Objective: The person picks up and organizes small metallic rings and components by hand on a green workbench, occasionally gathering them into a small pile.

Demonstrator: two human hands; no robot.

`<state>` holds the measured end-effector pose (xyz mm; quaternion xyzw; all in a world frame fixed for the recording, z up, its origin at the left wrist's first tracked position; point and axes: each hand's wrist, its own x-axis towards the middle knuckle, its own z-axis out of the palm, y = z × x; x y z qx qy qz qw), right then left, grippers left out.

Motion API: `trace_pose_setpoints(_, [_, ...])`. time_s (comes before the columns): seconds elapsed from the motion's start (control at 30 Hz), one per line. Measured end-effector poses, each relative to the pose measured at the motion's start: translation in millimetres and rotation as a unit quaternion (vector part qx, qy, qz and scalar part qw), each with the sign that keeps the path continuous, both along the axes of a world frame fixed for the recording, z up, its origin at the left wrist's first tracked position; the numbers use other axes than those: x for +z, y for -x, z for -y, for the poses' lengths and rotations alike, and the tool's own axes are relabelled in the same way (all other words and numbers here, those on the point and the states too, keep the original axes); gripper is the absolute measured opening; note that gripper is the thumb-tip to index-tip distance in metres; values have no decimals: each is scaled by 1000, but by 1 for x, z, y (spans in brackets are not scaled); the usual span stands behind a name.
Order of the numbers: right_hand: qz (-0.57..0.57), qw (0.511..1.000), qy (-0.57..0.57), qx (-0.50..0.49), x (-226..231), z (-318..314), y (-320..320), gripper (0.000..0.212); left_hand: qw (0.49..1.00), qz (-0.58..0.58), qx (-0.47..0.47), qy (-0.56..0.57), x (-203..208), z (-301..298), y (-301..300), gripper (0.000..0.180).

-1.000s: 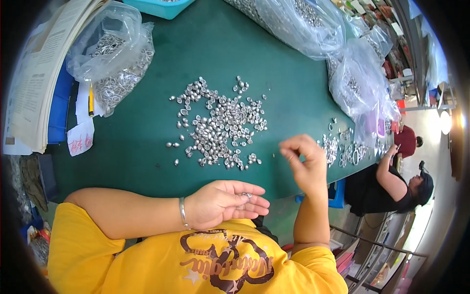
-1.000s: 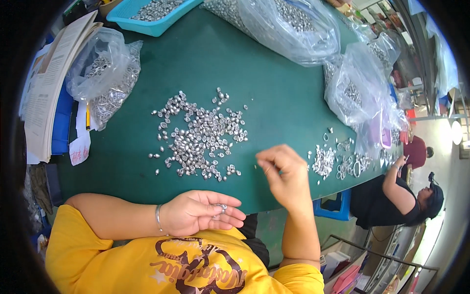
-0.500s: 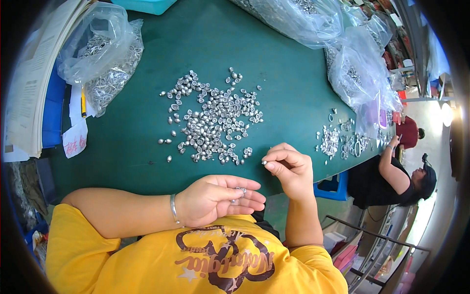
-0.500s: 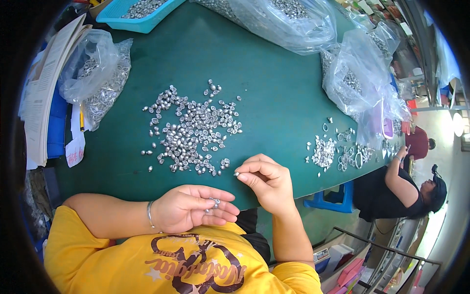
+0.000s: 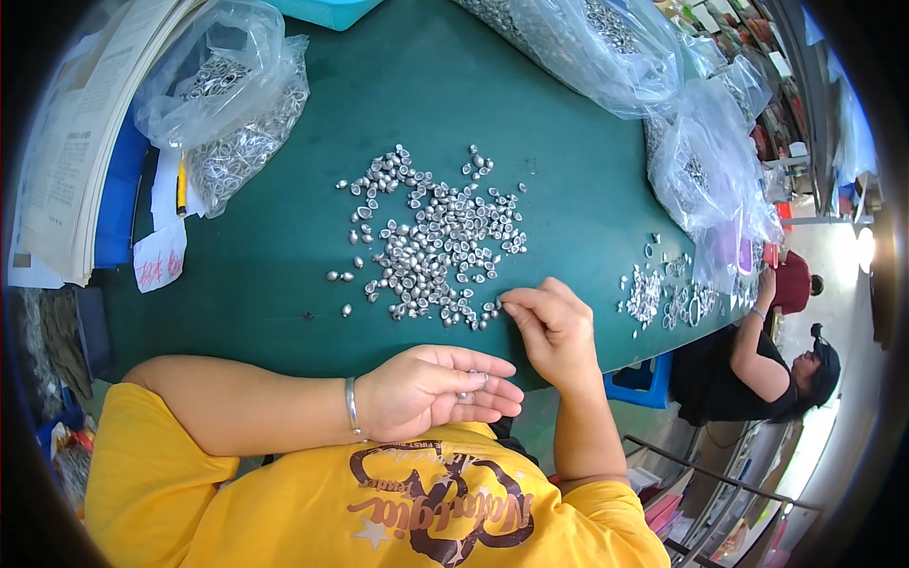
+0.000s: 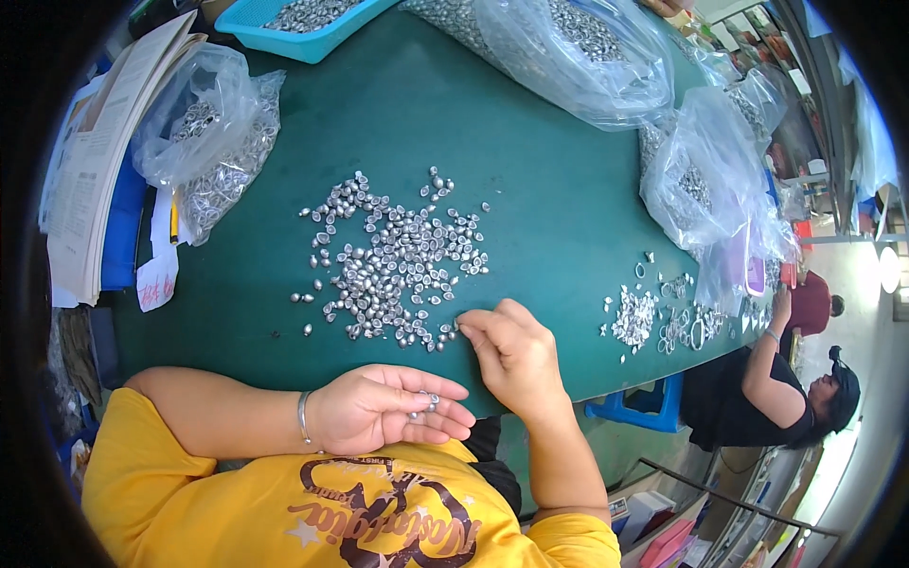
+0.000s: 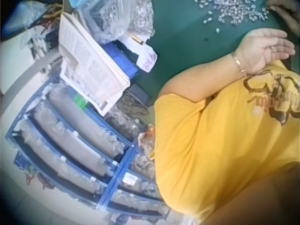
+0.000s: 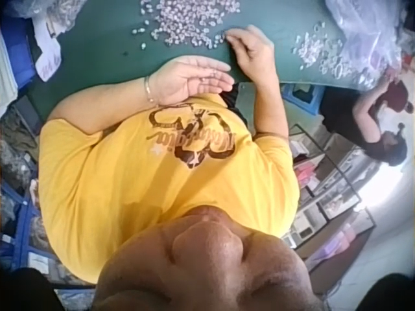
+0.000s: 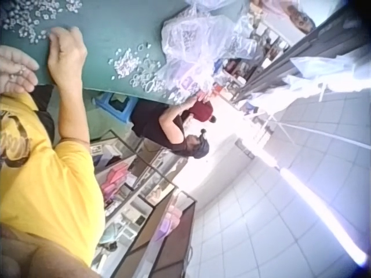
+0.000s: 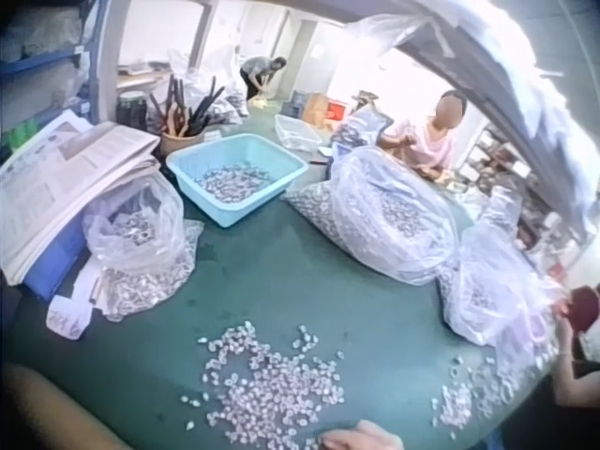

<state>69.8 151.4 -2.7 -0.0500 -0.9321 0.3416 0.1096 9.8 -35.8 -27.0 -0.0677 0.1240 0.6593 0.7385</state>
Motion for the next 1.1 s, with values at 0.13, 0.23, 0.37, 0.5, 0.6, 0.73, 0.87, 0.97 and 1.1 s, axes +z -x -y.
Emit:
trace_pose_setpoints(0.13, [16, 999, 24, -31, 3, -2, -1, 8, 1000, 3, 1, -1, 0, 0, 0, 34])
trace_pose_setpoints(0.23, [12, 999, -34, 13, 1, 2, -1, 11, 1000, 0, 1, -1, 0, 0, 0, 34])
trace_pose_setpoints(0.37, [-30, 999, -21, 12, -6, -1, 1, 13, 1000, -1, -1, 0, 1, -1, 0, 33])
trace_pose_setpoints(0.5, [17, 799, 590, -119, 7, -7, -4, 9, 1000, -2, 2, -6, 0, 1, -1, 33])
trace_pose_setpoints(0.6, [82, 863, 484, -120, 6, -11, -7, 8, 1000, 1, 5, -10, -2, 1, -1, 34])
trace_pose_setpoints(0.73, [24, 999, -30, 0, 1, 16, 3, 8, 1000, -3, 4, -7, 1, 0, 1, 34])
trace_pose_setpoints(0.87, [3, 999, 45, -25, -4, 11, 2, 7, 1000, -7, 1, -5, 1, 0, 0, 34])
trace_pose_setpoints(0.97, [25, 874, 477, -86, -4, -2, -6, 3, 1000, -13, -4, -5, 1, -1, 1, 34])
trace_pose_setpoints(1.1, [28, 863, 501, -67, 4, -8, -7, 6, 1000, -11, -5, -1, -4, -1, -1, 34])
